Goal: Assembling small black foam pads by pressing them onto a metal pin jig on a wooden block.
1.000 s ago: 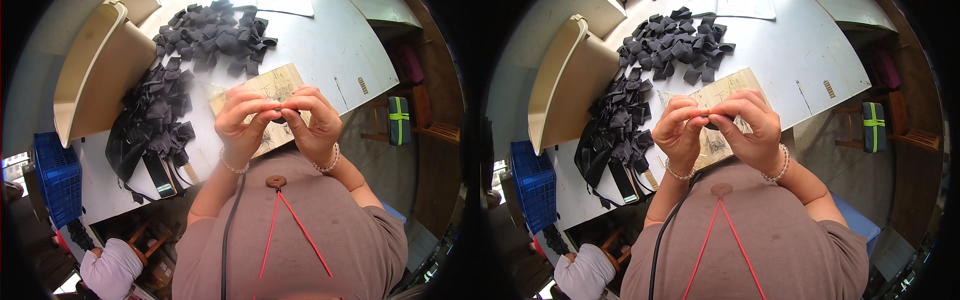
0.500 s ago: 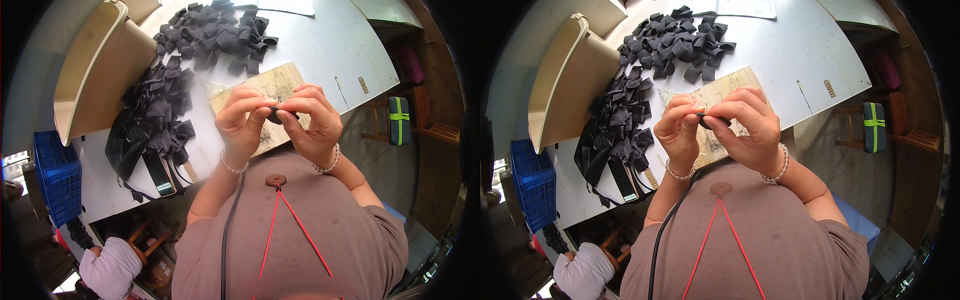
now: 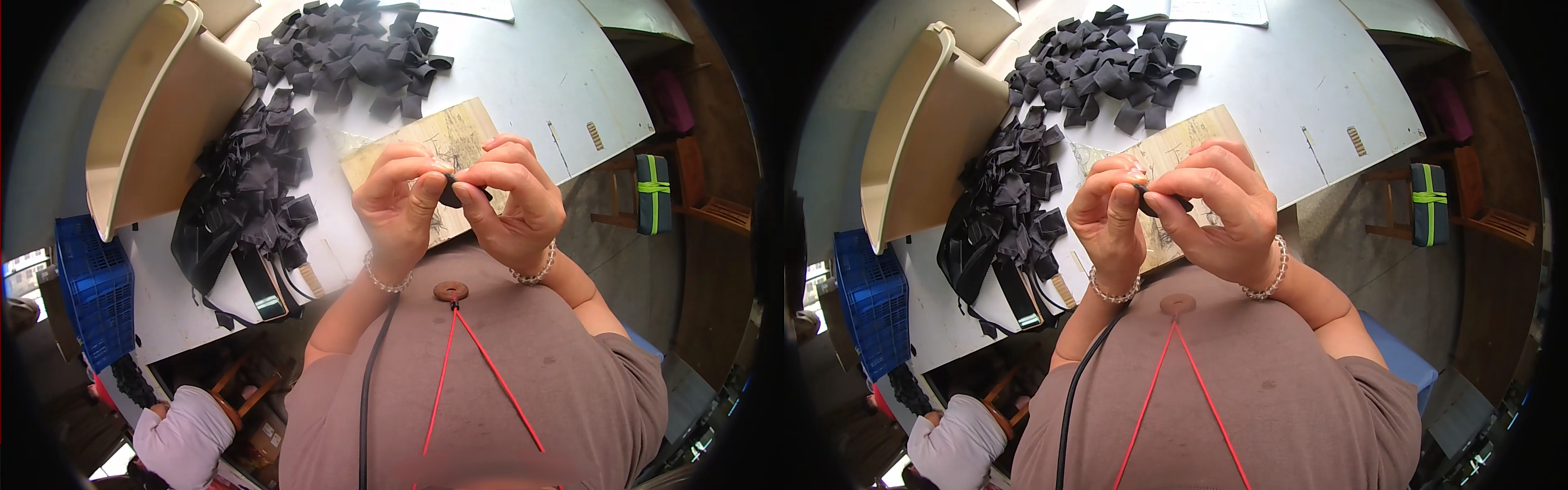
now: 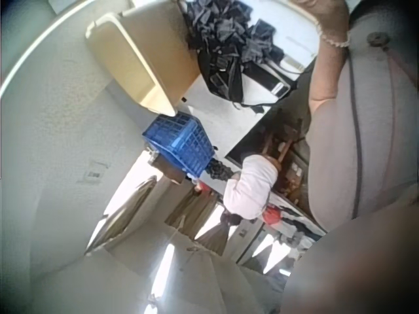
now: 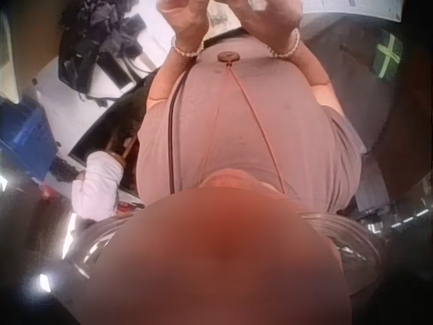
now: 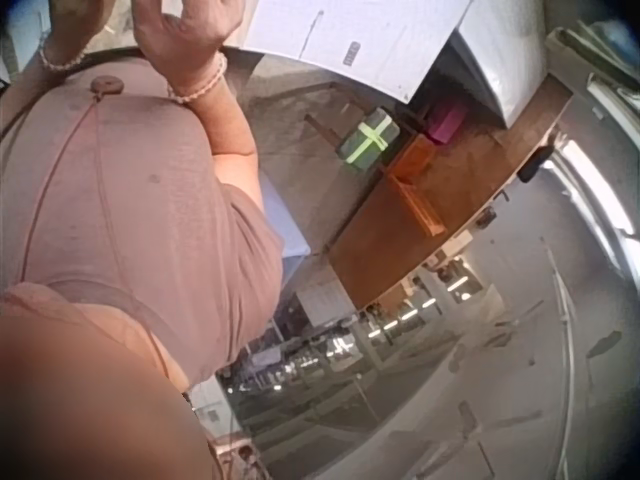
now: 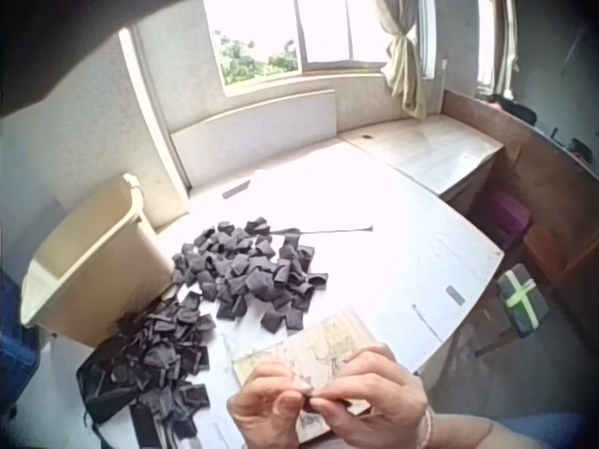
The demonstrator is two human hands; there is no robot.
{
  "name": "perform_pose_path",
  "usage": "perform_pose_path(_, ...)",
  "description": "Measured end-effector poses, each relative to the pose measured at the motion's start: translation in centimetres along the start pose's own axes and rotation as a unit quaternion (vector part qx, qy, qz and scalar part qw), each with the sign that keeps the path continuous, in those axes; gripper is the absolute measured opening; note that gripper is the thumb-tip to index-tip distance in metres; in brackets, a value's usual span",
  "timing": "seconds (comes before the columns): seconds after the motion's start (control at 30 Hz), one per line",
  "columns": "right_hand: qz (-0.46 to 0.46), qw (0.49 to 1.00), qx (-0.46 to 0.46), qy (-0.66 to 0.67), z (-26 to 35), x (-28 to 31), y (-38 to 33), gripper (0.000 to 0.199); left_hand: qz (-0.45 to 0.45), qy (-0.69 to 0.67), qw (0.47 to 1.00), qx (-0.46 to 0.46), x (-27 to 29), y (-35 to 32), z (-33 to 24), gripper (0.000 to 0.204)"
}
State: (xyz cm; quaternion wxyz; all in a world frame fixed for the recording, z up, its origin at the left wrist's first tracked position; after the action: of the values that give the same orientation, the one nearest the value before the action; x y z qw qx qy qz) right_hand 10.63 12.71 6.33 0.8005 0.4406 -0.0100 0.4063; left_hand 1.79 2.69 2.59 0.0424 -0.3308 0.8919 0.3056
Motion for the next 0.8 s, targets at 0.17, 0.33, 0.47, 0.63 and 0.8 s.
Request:
perform_pose_path(0.17, 0.011, 1.0, -0.008, -0.007, -0.04, -0.14, -0.12, 0.019, 0.002, 0.025, 1.0, 0.011, 0.31, -0.25, 0.12, 0.012)
perform_pose_path(0.33, 0.015, 1.0, -0.009, -0.012, 0.0, -0.12, -0.12, 0.017, 0.011, 0.069, 0.998, 0.013, 0.24, 0.06, -0.49, 0.009)
perform_pose_path(0.47, 0.016, 1.0, -0.01, -0.016, -0.04, -0.11, -0.29, 0.016, 0.014, 0.119, 0.993, -0.019, 0.28, 0.02, -0.61, 0.008)
perform_pose_path(0.63, 0.02, 1.0, -0.013, -0.018, -0.11, -0.18, -0.68, 0.016, 0.019, 0.151, 0.988, -0.039, 0.47, -0.18, -0.35, 0.01)
perform_pose_path(0.8, 0.003, 1.0, -0.011, -0.022, -0.6, -0.44, -0.78, 0.016, 0.024, 0.168, 0.984, -0.055, 0.82, 0.08, 0.07, 0.011)
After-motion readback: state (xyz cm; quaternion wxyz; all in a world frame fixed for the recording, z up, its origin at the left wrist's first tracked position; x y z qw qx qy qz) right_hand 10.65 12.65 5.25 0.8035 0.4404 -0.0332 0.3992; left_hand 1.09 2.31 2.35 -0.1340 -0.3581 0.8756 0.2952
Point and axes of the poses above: each hand's wrist, its own y-axis towards the middle knuckle, its own x-axis out of the back of the hand, z = x × y, the point moved 2 cm from there along y, towards the middle knuckle, and after that the axes turned 9 degrees about z, right-handed, at the moved point
